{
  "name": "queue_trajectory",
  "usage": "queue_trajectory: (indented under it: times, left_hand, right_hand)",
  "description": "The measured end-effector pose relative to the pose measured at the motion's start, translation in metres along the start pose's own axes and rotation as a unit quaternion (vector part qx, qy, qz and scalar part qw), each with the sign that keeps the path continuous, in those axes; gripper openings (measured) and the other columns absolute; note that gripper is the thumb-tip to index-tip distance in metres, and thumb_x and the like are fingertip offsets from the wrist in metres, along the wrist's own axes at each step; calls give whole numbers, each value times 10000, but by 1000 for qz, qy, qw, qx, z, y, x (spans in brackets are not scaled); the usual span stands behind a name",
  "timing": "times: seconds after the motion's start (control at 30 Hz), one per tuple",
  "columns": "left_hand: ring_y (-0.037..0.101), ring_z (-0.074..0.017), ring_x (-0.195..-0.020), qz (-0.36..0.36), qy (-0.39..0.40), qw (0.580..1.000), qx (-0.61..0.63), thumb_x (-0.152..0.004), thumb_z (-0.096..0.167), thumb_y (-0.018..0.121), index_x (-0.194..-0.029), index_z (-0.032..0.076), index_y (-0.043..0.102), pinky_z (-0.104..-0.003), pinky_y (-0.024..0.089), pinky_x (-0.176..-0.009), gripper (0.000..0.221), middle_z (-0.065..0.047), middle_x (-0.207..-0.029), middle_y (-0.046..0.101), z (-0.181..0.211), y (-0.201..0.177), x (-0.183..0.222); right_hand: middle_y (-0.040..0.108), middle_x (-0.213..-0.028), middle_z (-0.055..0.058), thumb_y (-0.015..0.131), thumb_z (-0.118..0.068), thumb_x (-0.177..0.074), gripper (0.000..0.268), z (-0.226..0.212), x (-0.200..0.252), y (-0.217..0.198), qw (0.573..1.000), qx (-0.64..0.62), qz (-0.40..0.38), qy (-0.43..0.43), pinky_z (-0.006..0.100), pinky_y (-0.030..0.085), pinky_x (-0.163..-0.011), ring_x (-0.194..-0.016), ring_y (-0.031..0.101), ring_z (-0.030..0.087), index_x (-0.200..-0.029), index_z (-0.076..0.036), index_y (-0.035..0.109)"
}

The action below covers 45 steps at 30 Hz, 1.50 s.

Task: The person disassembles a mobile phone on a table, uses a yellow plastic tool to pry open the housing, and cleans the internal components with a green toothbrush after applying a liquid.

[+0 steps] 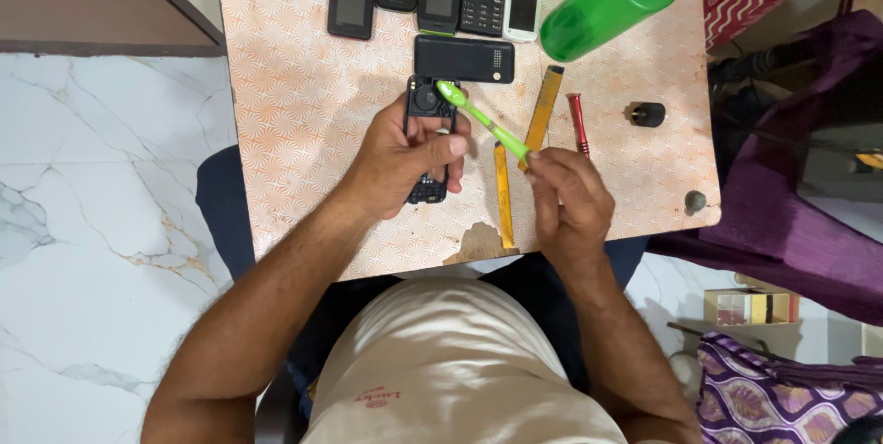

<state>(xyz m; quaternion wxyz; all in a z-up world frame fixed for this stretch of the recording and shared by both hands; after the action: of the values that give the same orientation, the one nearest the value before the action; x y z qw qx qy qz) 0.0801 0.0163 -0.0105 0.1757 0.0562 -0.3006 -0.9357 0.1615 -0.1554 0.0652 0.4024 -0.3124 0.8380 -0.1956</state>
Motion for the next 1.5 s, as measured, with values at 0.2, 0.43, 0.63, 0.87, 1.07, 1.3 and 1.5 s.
queue_trajectory:
  times: [0.2, 0.43, 0.63, 0.87, 1.07, 1.3, 1.5]
  left_hand:
    - [663, -160, -665, 4, -5, 999, 31, -1003, 369, 689, -1223, -6, 559, -294, 576, -531, 454, -123, -1091, 666, 1, -5, 0]
    - [646, -182, -681, -27, -54, 998, 34, -998, 727, 307, -1392, -4, 530, -311, 562, -565, 860, -145, -1157, 631, -5, -8, 0]
    - [635, -187, -712, -44, -85, 995, 42, -932, 797, 193, -1474, -3, 500, -328, 568, -604, 1014, -152, -1172, 623, -12, -5, 1]
    - [636, -191, -710, -34, -95, 993, 68, -924, 812, 201, -1433, -9, 504, -341, 576, -598, 1013, -165, -1173, 633, -15, -9, 1]
    - [649, -196, -739, -44, -92, 994, 46, -920, 811, 218, -1405, -24, 509, -345, 581, -599, 1009, -163, -1200, 627, -19, -7, 4]
    - [650, -191, -696, -49, -85, 995, 25, -914, 834, 169, -1391, -27, 532, -317, 570, -584, 1050, -178, -1094, 610, -12, -11, 3]
    - [666, -186, -660, -23, -102, 995, -2, -902, 833, 174, -1366, -17, 552, -312, 571, -586, 1039, -145, -879, 667, -20, -16, 1]
  right_hand:
    - [690, -1099, 178, 675, 170, -943, 274, 6, 3, 1, 1000, -15, 0, 9, 302, 614, -776, -923, 731, 228, -1168, 13, 680]
    - [707, -1093, 176, 714, 115, -966, 234, 16, -1, -6, 1000, 1, 23, -11, 310, 597, -809, -968, 721, 245, -1163, -3, 669]
    - [704, -1099, 173, 693, 102, -975, 206, 8, -6, -3, 999, -21, 9, -26, 301, 610, -796, -950, 724, 234, -1150, -5, 673]
    - [693, -1086, 168, 696, 124, -960, 215, -1, -9, 14, 999, -34, -27, -3, 294, 595, -762, -907, 718, 217, -1139, 4, 677]
    - [700, -1093, 169, 697, 121, -962, 230, 7, -4, 12, 999, -19, -30, -9, 298, 598, -770, -918, 724, 221, -1152, -3, 663]
    - [699, -1081, 160, 677, 125, -977, 229, -1, -8, 4, 999, -26, -35, -13, 292, 594, -762, -894, 717, 204, -1167, 0, 662]
    - [694, -1092, 150, 688, 110, -986, 251, -7, -5, -1, 999, -12, -48, -11, 298, 595, -781, -914, 713, 209, -1194, -28, 664]
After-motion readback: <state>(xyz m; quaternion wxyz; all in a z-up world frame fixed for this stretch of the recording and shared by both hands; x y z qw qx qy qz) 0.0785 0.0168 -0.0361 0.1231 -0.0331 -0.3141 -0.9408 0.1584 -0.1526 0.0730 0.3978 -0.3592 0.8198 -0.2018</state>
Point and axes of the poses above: each hand's wrist, its own x-axis away from the middle knuckle, its own y-axis out of the palm, z = x × y, the point moved 9 cm from there along -x, towards the middle knuckle
